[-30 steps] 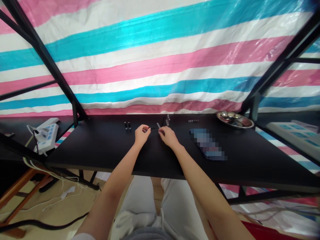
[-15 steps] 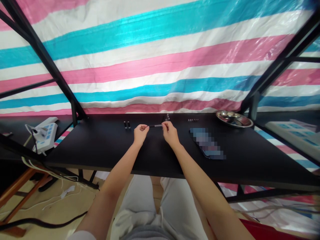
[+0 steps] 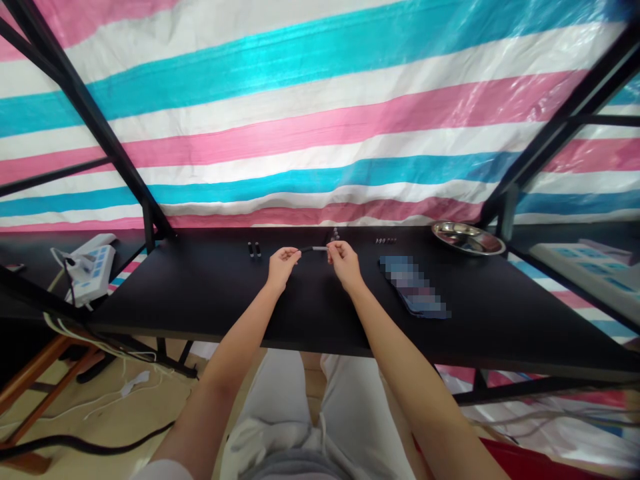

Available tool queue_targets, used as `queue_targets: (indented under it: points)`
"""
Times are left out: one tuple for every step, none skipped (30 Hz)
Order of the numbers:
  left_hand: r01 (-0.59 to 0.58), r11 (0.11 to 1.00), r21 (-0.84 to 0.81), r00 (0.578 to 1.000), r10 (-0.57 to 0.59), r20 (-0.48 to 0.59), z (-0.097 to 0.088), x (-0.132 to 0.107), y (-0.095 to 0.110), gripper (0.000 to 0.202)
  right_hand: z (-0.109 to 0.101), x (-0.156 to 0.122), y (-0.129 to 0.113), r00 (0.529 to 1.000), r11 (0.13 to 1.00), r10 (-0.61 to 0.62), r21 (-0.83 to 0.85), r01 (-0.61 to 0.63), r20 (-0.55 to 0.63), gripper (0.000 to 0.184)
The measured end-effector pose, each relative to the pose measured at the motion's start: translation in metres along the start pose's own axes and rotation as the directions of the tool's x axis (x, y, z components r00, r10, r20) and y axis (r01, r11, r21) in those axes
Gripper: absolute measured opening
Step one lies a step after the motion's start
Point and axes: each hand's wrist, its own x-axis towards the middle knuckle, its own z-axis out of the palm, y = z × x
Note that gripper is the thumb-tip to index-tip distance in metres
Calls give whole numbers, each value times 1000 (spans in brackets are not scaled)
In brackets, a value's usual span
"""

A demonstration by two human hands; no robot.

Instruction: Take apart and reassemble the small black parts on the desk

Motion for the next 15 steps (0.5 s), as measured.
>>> queue_targets:
  points:
    - [-8,1000,-10,1000,8,14,0,0,0,23,0,-1,-1,1000,1000,3,7,-3,8,29]
    - [-15,1000,-16,999,15,31,0,-1,0,24,1,-1,-2,1000,1000,5,8,-5,21,29]
    - [-21,1000,-16,998,22,55,0,-2,0,25,2,-2,-2,999,1000,7,5,-7,40,29]
    - [-27,1000,-12,996,28,84,1,-2,0,26,3,-3,-3,998,1000,8,0,-8,64,29]
    - [-31,999,-6,993,32,112,1,-3,0,27,4,-5,-3,996,1000,11,-6,-10,88,30]
    - [-35,999,-2,990,35,134,2,-4,0,28,5,-6,-4,994,1000,14,-10,-13,110,30]
    - [-37,999,1,988,36,149,2,-4,0,28,6,-6,-4,992,1000,19,-12,-18,126,31]
    - [-39,999,2,987,38,154,2,-5,0,28,7,-7,-4,991,1000,25,-11,-24,134,32]
    - [-40,999,1,988,40,152,2,-5,0,28,7,-7,-5,990,1000,31,-8,-30,138,33]
    - [-41,999,0,988,41,148,2,-5,0,28,8,-8,-5,990,999,38,-6,-38,139,34]
    - [-42,999,0,989,42,143,2,-4,0,28,8,-8,-6,989,999,46,-3,-46,139,34]
    - [-44,999,0,989,44,141,2,-4,0,28,8,-8,-6,989,998,56,3,-57,138,34]
    - [-46,999,1,989,46,140,2,-4,0,28,8,-8,-7,988,997,71,12,-73,139,34]
    - [-47,999,2,989,46,139,2,-4,0,29,8,-8,-8,986,995,92,27,-97,140,34]
    - [-45,999,3,989,45,139,2,-4,0,29,8,-9,-9,982,990,124,52,-132,144,34]
